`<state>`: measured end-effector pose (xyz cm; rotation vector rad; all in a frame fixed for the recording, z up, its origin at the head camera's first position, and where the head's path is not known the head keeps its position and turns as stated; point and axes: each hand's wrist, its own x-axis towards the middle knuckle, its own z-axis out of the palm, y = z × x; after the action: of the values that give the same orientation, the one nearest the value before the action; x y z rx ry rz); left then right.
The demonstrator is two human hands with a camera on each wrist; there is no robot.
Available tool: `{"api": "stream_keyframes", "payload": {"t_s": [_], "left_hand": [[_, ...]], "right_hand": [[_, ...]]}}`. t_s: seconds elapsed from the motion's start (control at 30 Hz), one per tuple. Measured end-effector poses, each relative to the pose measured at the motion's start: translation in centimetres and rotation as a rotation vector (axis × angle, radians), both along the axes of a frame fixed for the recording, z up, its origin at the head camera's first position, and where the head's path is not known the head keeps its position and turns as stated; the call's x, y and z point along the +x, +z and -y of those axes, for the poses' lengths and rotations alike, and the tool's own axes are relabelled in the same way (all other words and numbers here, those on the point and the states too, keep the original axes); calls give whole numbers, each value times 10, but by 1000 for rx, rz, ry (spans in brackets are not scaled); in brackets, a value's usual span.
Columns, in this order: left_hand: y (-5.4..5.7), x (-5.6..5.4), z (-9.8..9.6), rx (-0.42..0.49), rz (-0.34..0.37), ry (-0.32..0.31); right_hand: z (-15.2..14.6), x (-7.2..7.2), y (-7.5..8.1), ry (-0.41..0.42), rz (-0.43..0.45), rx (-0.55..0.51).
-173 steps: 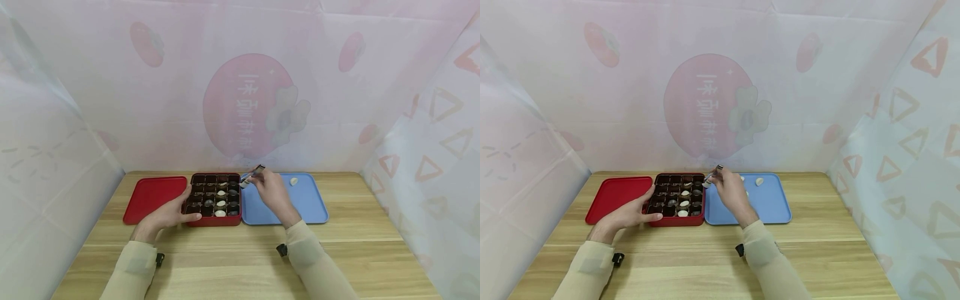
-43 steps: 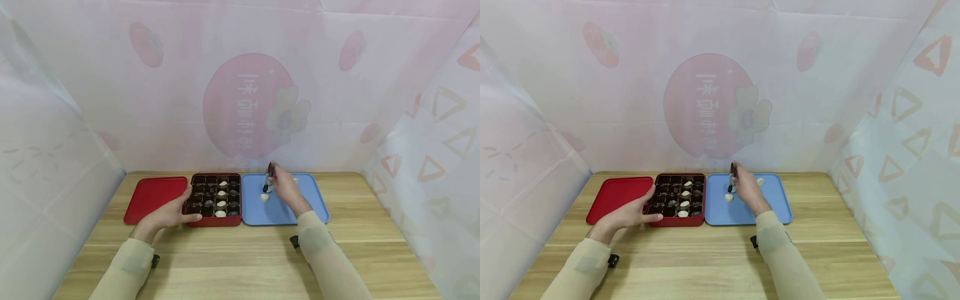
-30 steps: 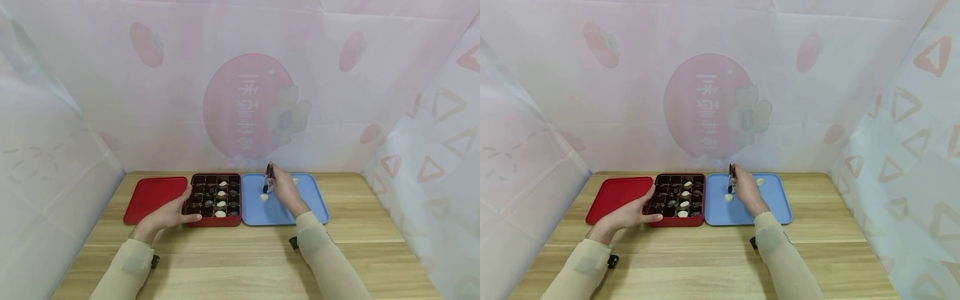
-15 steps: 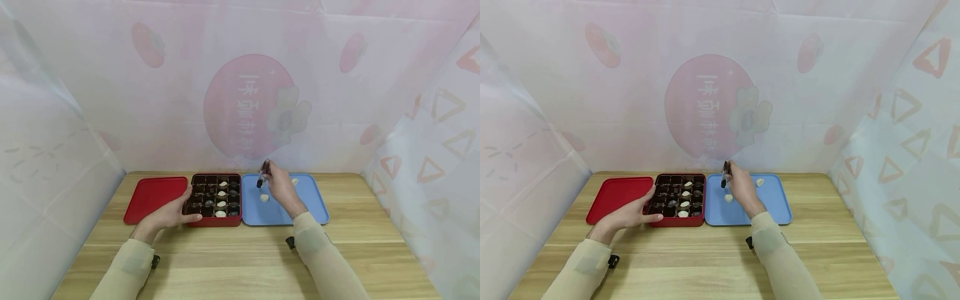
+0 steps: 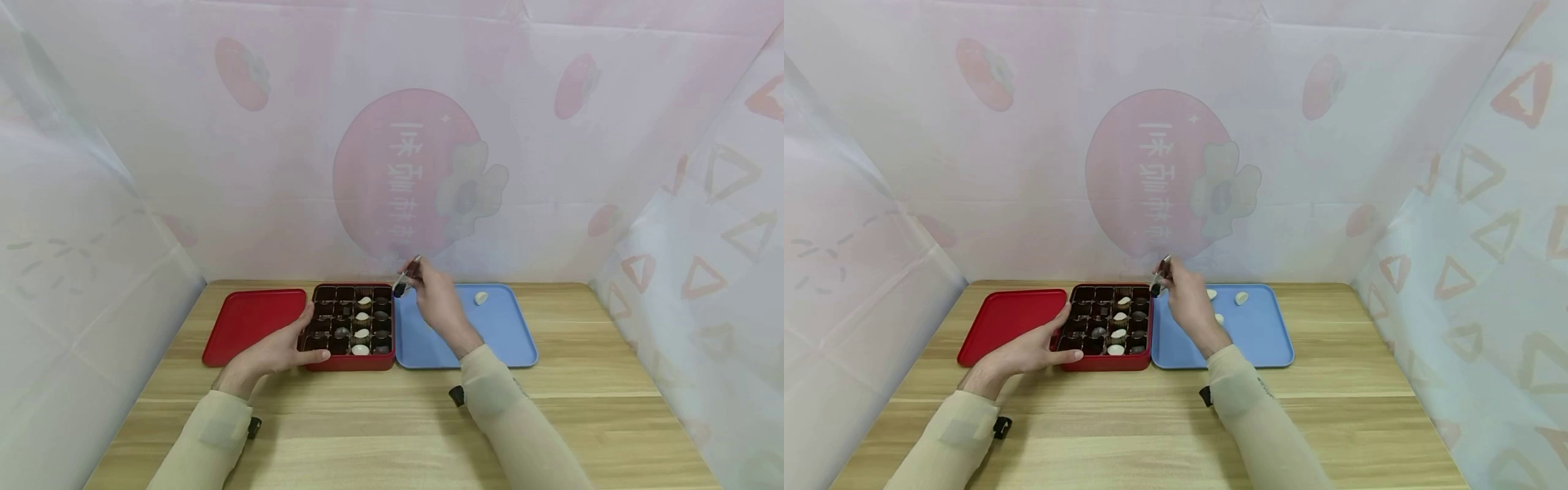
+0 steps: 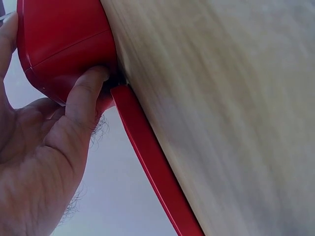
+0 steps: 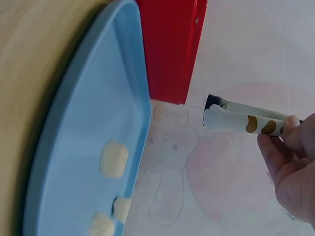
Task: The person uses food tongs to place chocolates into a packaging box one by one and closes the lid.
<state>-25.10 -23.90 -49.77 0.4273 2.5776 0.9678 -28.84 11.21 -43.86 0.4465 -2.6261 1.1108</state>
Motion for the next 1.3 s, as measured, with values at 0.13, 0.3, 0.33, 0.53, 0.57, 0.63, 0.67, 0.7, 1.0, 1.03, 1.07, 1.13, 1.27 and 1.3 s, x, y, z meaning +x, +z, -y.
{"api": "stream_keyframes", "payload": {"t_s": [0.13, 0.3, 0.33, 0.53, 0.57, 0.63, 0.67, 0.7, 1.0, 1.03, 1.07, 1.13, 1.27, 1.3], "left_hand": [[0, 0, 0, 1, -1, -1], [1, 1, -1, 2, 8, 2], [1, 1, -1, 2, 9, 3], [1, 1, 0, -5, 2, 6], [1, 1, 0, -5, 0, 6], [2, 2, 1, -8, -4, 3], [2, 2, 1, -7, -3, 3], [2, 2, 2, -7, -1, 5], [5, 2, 0, 27, -8, 1], [4, 1, 0, 28, -11, 0], [4, 1, 0, 32, -11, 1], [2, 0, 0, 33, -12, 2], [0, -1, -1, 35, -12, 8], [-1, -1, -1, 34, -13, 8]], "right_hand": [[14, 2, 2, 10, 1, -26], [31, 3, 3, 37, 16, -36], [34, 3, 3, 43, 25, -42], [52, 2, 0, 58, 64, -49], [55, 1, 0, 58, 60, -39], [60, 0, -2, 63, 49, -28], [63, 0, -3, 67, 43, -25], [66, 0, -4, 72, 35, -23], [83, -6, -15, 139, 43, -67], [84, -7, -17, 142, 42, -68], [85, -8, -17, 147, 46, -72], [87, -8, -19, 152, 50, -70], [89, -7, -19, 160, 68, -62], [90, -7, -19, 161, 70, -58]]}}
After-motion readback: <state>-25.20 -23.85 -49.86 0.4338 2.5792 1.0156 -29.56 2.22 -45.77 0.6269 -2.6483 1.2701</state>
